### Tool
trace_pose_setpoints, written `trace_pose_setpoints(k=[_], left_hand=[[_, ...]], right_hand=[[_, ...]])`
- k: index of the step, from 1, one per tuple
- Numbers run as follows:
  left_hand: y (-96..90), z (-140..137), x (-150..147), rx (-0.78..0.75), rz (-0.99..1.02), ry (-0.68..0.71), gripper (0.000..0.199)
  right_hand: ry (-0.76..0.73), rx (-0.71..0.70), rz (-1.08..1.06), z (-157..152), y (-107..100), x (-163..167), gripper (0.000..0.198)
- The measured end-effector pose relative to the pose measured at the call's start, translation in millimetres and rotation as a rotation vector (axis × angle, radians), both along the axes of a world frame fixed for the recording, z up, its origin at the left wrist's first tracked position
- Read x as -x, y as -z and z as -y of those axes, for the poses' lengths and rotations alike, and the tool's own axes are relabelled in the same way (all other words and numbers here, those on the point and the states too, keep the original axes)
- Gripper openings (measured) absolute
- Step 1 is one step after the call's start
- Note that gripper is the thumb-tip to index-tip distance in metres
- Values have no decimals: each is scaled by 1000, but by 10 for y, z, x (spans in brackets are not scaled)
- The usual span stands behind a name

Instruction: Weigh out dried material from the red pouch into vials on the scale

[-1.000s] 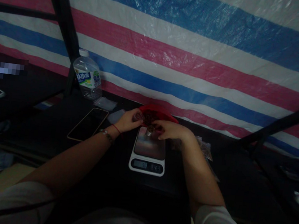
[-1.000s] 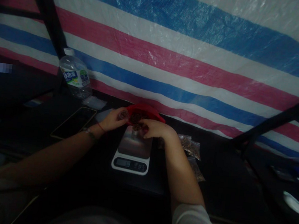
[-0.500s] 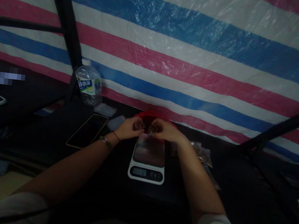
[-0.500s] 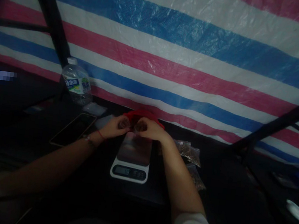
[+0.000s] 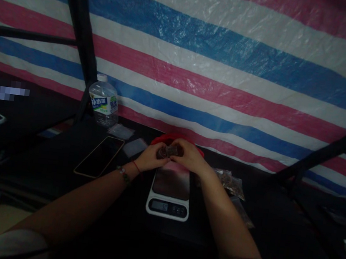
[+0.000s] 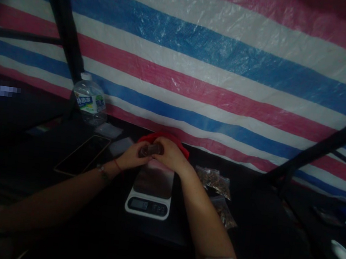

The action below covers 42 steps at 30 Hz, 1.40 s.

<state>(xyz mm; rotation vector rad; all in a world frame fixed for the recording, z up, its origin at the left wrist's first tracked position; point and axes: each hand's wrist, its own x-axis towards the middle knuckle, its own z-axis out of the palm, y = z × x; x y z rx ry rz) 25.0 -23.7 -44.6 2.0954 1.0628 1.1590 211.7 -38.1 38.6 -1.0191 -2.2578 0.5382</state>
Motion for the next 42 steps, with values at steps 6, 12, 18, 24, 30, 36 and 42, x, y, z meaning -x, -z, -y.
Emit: trace_pose_setpoints(k=[6,12,18,24,30,36,42], left_hand=[[26,-3,-12,0,91,40,38],[72,-21,0,39,189,72,37],[51,-36,26,-24,312,-16,33],[94,-99,48,-105,405,-205,38],[84,-83,-2,-81,273,-218,45],[64,-37,-74,-50,138,-192,52],[57,-18,-63,-64,154,-114,72]], right_hand=[[-85,-106,-10,-9,0,17,35],[-25,-39,21,5,-31,-39,42],[-50,-4,177,-20,-34,-132,31],[-171,251,495,-40,177,-73,46],[-133,221,69,-12,28,-81,46],[-147,30,40,-32,73,71,19],[-46,-100,123,-93,134,63,11]])
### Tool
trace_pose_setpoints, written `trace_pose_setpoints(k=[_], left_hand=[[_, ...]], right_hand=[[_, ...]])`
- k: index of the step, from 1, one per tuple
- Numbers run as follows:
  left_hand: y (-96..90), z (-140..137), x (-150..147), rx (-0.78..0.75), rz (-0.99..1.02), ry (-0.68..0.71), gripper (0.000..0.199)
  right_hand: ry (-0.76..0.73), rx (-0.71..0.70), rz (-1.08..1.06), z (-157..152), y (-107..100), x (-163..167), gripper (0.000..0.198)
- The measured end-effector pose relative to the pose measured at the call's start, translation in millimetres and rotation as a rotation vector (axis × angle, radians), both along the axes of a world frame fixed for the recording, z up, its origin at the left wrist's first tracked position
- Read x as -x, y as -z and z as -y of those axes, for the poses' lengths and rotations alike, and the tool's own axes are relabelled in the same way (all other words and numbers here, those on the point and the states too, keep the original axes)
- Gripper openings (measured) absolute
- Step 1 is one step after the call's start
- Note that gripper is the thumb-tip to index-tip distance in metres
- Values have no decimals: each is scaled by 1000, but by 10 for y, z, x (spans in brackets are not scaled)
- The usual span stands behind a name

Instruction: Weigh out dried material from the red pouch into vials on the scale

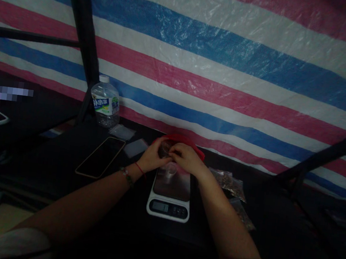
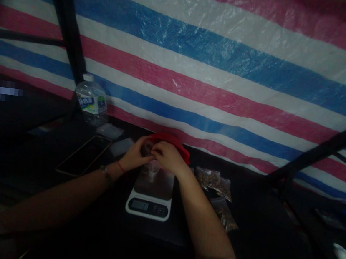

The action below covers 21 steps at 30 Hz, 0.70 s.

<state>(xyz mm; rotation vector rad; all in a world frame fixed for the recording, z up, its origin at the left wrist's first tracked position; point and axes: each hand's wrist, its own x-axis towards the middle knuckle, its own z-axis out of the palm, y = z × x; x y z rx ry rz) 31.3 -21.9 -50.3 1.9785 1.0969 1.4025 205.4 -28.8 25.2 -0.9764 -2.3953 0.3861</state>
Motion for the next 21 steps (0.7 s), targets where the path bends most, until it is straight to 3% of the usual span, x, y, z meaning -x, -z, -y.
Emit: trace_pose_setpoints(k=[4,8,11,14,17,21], left_hand=[[38,-40,37,16,144,131,78],[78,-93,37,59,252,201,74],[64,-114,21,110,298,221,56],[22,-113,13,176,330,246,38],[-13,-102,20,206,359,240,36],[-12,-108,41,230,357,184,36]], right_hand=[[90,-158,-20,-23,-68,-80,16],[84,-130,23,-47,-79,-122,17],[90,-118,11,-48,-58,-112,17],[90,-27,-83,-55,-4,-89,19],[103,138,-237,-95,79,-85,30],[125,241,-244,-177,165,-110,12]])
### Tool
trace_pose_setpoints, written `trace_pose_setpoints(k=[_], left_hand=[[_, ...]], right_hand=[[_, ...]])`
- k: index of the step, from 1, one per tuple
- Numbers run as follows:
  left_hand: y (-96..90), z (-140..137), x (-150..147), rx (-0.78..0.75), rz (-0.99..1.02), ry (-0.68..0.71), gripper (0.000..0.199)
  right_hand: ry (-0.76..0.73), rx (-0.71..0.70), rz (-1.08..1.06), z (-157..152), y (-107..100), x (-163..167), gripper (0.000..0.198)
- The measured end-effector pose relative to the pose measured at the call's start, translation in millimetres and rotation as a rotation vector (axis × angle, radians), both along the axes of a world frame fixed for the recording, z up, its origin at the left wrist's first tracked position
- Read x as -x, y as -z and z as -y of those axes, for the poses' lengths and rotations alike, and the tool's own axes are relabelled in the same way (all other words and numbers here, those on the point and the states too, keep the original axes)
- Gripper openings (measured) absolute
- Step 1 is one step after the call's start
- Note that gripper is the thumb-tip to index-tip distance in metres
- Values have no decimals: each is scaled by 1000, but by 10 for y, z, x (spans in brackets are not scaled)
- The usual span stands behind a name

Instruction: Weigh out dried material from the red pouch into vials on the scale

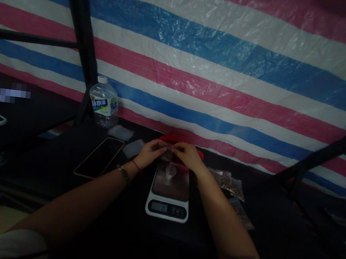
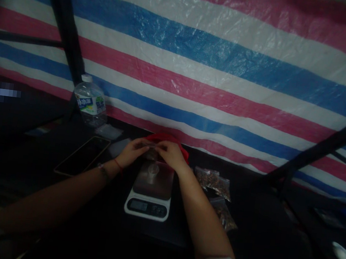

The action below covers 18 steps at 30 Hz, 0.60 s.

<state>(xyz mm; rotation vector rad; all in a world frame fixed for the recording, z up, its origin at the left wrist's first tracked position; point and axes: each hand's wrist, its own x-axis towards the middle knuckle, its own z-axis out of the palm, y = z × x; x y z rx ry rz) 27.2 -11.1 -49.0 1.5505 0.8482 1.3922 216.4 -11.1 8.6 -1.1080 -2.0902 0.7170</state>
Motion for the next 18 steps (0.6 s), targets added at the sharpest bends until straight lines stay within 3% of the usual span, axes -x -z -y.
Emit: trace_pose_setpoints(k=[7,18], left_hand=[[5,-37,26,14,0,-94,39],[17,-69,54,105,-53,-185,39]], right_hand=[[76,-39,-123,-7,-1,-6,15],[135,16,-126,-74,59,-80,16]])
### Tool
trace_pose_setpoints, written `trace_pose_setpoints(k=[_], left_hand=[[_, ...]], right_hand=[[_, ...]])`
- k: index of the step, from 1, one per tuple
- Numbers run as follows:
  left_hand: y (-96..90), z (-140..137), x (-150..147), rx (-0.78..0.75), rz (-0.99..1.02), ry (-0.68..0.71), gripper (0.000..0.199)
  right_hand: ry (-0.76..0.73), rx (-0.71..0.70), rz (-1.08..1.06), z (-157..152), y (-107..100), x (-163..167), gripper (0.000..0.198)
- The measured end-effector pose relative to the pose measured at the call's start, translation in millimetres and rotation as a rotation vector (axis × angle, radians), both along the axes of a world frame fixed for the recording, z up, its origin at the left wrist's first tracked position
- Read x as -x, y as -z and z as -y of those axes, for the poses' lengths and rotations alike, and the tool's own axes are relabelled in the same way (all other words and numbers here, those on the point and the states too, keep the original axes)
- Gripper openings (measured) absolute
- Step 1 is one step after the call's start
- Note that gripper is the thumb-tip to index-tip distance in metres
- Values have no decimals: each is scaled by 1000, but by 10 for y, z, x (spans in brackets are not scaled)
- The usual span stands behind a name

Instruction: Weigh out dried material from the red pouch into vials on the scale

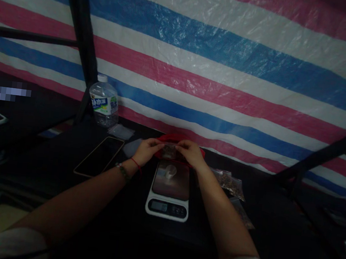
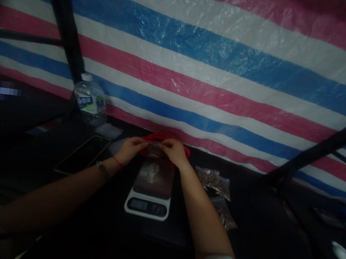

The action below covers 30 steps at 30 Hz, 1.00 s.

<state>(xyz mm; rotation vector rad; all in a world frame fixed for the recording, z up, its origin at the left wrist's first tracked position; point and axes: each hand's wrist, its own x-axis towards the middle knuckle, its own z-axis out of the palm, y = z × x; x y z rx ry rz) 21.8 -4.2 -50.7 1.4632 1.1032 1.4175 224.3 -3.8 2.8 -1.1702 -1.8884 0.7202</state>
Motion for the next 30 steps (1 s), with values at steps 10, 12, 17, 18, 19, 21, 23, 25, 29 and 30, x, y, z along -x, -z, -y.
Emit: trace_pose_setpoints(k=[10,12,17,18,19,21,23,25,29,30], left_hand=[[4,43,-14,-71,-73,22,34],[7,50,-15,-71,-89,33,34],[-17,71,-7,-146,-174,0,30],[-16,71,-8,-173,-193,-18,28],[-13,70,-11,-199,-208,-32,27],[1,65,-19,-238,-218,-48,25],[16,65,-28,-255,-209,-28,25],[21,72,-33,-273,-205,-9,24],[-6,101,-31,-342,-273,-13,19],[-16,107,-29,-356,-290,-17,18]], right_hand=[[-39,17,-3,6,25,30,16],[-61,22,5,8,39,54,17],[-79,20,2,0,102,109,16],[-79,10,-3,0,110,117,15],[-76,-5,-5,0,114,123,14],[-63,-49,0,4,116,136,11],[-52,-85,6,11,116,150,9],[-54,-99,2,19,121,167,8],[-64,-91,-6,35,146,200,6],[-67,-95,0,39,152,207,6]])
